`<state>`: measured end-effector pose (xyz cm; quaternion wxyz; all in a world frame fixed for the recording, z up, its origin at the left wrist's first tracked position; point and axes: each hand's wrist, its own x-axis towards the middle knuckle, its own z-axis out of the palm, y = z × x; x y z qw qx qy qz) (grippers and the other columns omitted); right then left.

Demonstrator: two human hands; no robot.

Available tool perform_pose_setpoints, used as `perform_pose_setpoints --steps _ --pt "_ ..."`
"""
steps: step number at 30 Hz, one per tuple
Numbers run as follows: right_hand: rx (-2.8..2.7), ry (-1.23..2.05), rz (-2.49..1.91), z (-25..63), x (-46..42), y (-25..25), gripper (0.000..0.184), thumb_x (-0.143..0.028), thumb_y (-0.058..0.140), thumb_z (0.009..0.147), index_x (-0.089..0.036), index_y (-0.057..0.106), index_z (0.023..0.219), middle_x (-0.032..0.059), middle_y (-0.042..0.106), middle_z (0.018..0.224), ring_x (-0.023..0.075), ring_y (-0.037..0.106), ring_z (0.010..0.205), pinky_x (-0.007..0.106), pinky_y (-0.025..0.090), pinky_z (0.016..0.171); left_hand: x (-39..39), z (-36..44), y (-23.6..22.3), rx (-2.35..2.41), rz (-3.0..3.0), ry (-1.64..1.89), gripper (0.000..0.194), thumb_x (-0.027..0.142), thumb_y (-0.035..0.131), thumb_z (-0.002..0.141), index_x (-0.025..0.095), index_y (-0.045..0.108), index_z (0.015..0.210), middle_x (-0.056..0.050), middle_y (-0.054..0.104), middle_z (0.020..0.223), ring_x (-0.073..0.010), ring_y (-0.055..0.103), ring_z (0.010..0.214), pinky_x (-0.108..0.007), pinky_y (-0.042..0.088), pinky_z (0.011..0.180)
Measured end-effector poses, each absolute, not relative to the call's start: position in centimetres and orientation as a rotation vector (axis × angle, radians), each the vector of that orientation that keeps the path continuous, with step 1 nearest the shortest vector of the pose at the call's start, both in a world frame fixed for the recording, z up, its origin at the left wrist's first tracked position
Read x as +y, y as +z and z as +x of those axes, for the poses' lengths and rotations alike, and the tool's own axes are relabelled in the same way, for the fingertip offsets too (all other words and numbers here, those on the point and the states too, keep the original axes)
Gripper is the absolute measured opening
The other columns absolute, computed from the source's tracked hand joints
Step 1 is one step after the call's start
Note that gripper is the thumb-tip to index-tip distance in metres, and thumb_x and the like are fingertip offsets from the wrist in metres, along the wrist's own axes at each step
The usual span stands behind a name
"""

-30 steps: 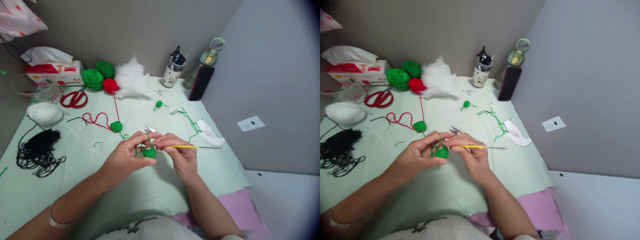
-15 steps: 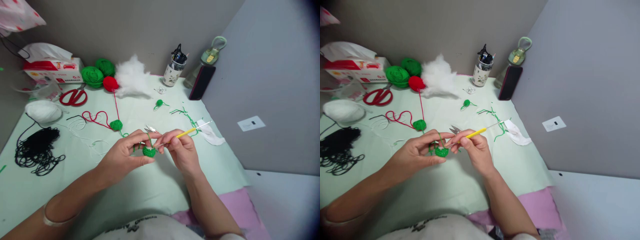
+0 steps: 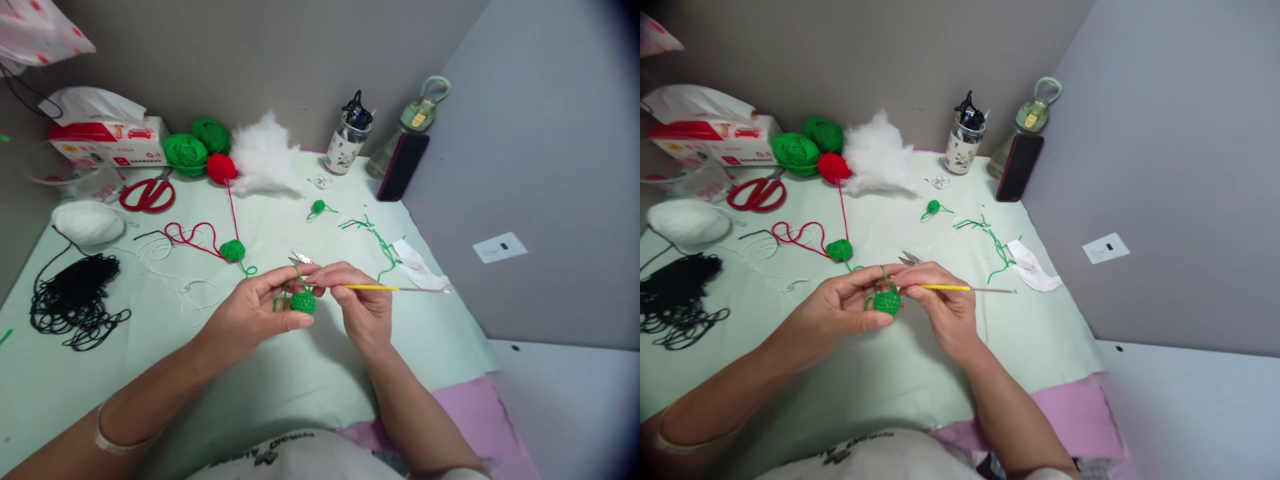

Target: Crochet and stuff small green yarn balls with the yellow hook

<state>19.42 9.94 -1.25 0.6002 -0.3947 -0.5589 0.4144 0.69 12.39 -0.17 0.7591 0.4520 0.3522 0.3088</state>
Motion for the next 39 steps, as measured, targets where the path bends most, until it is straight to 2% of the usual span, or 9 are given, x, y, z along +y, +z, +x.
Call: perform_pose_setpoints --steps 8,13,16,22,26,29,32,35,39 --pt "-1.228 1.192 -0.809 20.2 10.2 -1.5 0.019 -0.039 0.064 0.1 -0.026 0.076 0.095 0.0055 0.08 0.095 0.018 0.072 0.078 0.035 0.058 0.073 12.6 0.3 0.6 0.854 1.179 0.674 0.055 0.024 0.084 0.079 0.034 0.072 0.131 -0.002 0.063 0.108 -0.0242 0.062 0.115 -0.04 0.045 0.107" --pt "-1.225 1.244 -0.843 20.3 10.1 -1.2 0.026 -0.047 0.063 0.099 -0.024 0.072 0.093 0.0064 0.081 0.093 0.0188 0.072 0.076 0.036 0.059 0.073 12.7 0.4 0.9 0.889 1.261 0.695 0.05 0.018 0.08 0.077 0.031 0.076 0.125 -0.001 0.06 0.098 -0.0241 0.062 0.108 -0.041 0.047 0.106" --pt "-1.256 1.259 -0.831 20.3 10.0 -1.0 0.023 -0.044 0.061 0.1 -0.024 0.073 0.094 0.0065 0.081 0.093 0.0192 0.073 0.077 0.037 0.06 0.074 12.7 0.4 0.9 0.898 1.332 0.707 0.048 0.018 0.079 0.078 0.031 0.076 0.124 -0.001 0.06 0.096 -0.0231 0.062 0.105 -0.042 0.047 0.107" --pt "-1.438 1.135 -0.874 20.8 9.9 -0.5 0.024 -0.039 0.057 0.103 -0.025 0.076 0.095 0.0071 0.08 0.094 0.021 0.073 0.084 0.039 0.06 0.077 12.8 0.3 0.8 0.935 1.409 0.686 0.045 0.016 0.076 0.079 0.031 0.078 0.121 -0.001 0.06 0.095 -0.022 0.062 0.103 -0.04 0.047 0.107" --pt "-1.675 0.94 -0.872 21.0 9.8 -0.4 0.02 -0.025 0.056 0.103 -0.027 0.076 0.104 0.0057 0.079 0.095 0.0217 0.074 0.092 0.042 0.059 0.087 13.0 0.4 0.7 0.976 1.481 0.672 0.04 0.015 0.073 0.079 0.03 0.079 0.117 -0.001 0.062 0.094 -0.022 0.063 0.1 -0.038 0.048 0.102" --pt "-1.865 0.691 -0.834 20.7 9.6 -0.5 0.024 -0.017 0.057 0.101 -0.028 0.073 0.115 0.0069 0.079 0.099 0.0226 0.074 0.094 0.041 0.059 0.083 13.0 0.5 0.5 1.025 1.512 0.687 0.039 0.015 0.071 0.08 0.029 0.079 0.116 -0.002 0.063 0.096 -0.022 0.063 0.098 -0.035 0.051 0.093" --pt "-1.962 0.511 -0.846 20.6 9.4 -0.5 0.025 -0.016 0.057 0.1 -0.027 0.072 0.117 0.0099 0.078 0.105 0.023 0.072 0.092 0.039 0.059 0.075 13.0 0.5 0.4 1.065 1.515 0.713 0.044 0.014 0.071 0.08 0.031 0.077 0.121 -0.001 0.062 0.094 -0.0202 0.062 0.093 -0.032 0.052 0.086" --pt "-1.91 0.618 -0.853 21.0 9.5 -0.2 0.023 -0.017 0.056 0.101 -0.026 0.072 0.114 0.0094 0.078 0.103 0.0223 0.073 0.092 0.039 0.06 0.078 12.8 0.3 0.4 1.047 1.56 0.715 0.04 0.016 0.073 0.082 0.031 0.077 0.118 -0.001 0.064 0.095 -0.0207 0.064 0.095 -0.032 0.052 0.088" --pt "-1.87 0.748 -0.874 21.4 9.7 0.2 0.021 -0.018 0.054 0.103 -0.025 0.071 0.11 0.0059 0.078 0.094 0.02 0.075 0.091 0.038 0.062 0.083 12.7 0.2 0.2 0.987 1.674 0.677 0.023 0.017 0.071 0.083 0.028 0.08 0.101 -0.002 0.068 0.097 -0.0219 0.067 0.097 -0.034 0.053 0.093"
